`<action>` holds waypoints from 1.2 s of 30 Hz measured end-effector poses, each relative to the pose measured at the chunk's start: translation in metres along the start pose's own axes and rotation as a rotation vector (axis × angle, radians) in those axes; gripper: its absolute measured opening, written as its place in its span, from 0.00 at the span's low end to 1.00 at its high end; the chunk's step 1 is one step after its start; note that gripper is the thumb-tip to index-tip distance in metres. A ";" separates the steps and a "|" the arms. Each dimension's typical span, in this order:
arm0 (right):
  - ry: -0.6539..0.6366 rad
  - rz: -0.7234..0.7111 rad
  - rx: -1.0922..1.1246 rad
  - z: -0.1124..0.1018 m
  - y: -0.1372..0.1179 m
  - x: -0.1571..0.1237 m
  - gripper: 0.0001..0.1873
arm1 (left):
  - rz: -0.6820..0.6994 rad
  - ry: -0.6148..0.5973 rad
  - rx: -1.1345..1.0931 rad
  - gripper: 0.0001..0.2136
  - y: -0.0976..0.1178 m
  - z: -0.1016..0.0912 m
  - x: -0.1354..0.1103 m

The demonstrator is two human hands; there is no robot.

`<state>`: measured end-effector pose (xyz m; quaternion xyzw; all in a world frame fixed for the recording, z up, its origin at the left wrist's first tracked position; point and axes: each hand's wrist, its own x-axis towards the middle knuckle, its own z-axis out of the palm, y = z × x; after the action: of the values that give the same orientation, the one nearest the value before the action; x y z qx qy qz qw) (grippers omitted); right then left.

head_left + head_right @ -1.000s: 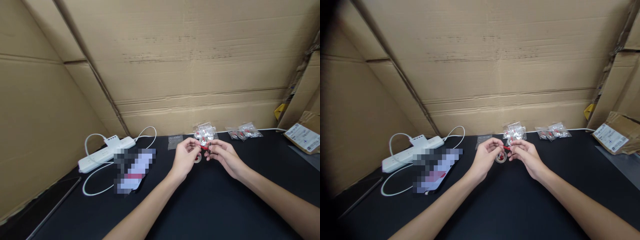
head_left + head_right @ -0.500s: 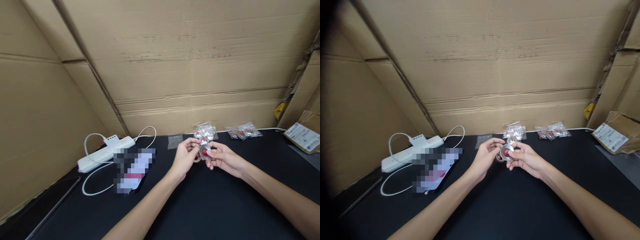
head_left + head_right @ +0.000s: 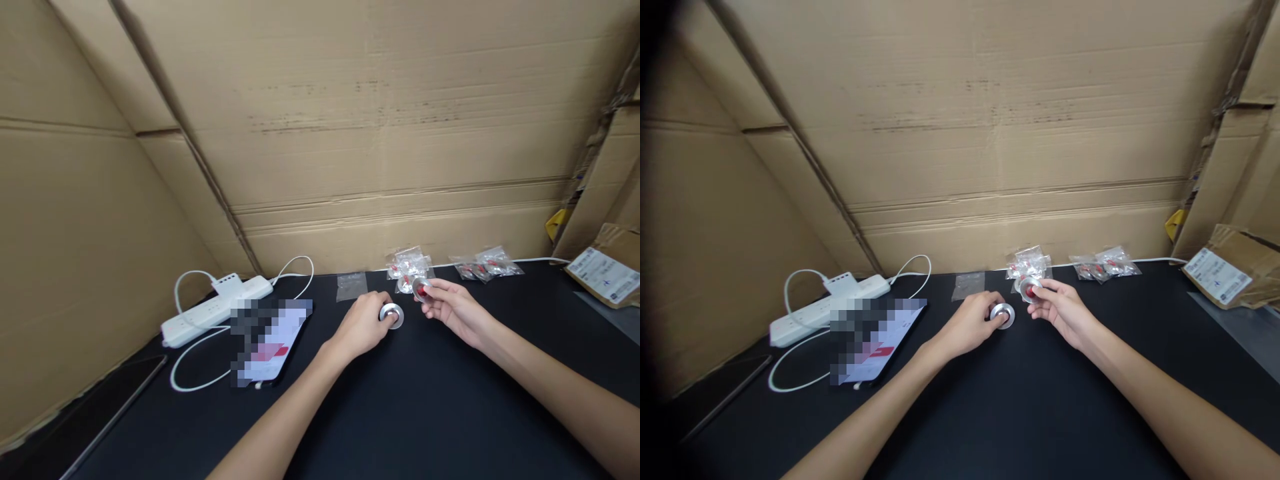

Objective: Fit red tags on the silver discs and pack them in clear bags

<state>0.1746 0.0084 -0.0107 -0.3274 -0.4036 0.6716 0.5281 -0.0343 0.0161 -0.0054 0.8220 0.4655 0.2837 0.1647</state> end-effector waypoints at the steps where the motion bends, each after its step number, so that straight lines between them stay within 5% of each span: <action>1: -0.012 0.001 0.005 0.000 0.000 0.000 0.10 | -0.012 -0.012 -0.012 0.04 0.002 0.000 0.000; 8: -0.032 -0.044 -0.030 0.000 0.003 -0.001 0.11 | -0.052 0.014 -0.182 0.03 0.007 0.003 0.002; 14: 0.054 -0.132 -0.155 0.001 0.003 -0.001 0.16 | -0.380 -0.096 -0.785 0.07 0.011 0.004 0.006; 20: 0.122 -0.445 -0.565 0.000 0.014 -0.001 0.14 | -0.595 -0.111 -1.134 0.06 0.027 -0.001 0.004; 30: 0.076 -1.002 -1.156 0.001 0.008 -0.011 0.15 | -0.675 -0.037 -1.183 0.03 0.036 0.006 0.003; 36: -0.089 -0.903 -1.255 0.001 0.016 -0.011 0.17 | -0.618 -0.059 -1.255 0.05 0.035 0.008 0.001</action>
<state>0.1690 -0.0043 -0.0241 -0.3418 -0.8237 0.0495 0.4496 -0.0052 -0.0009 0.0072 0.4087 0.4214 0.4167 0.6940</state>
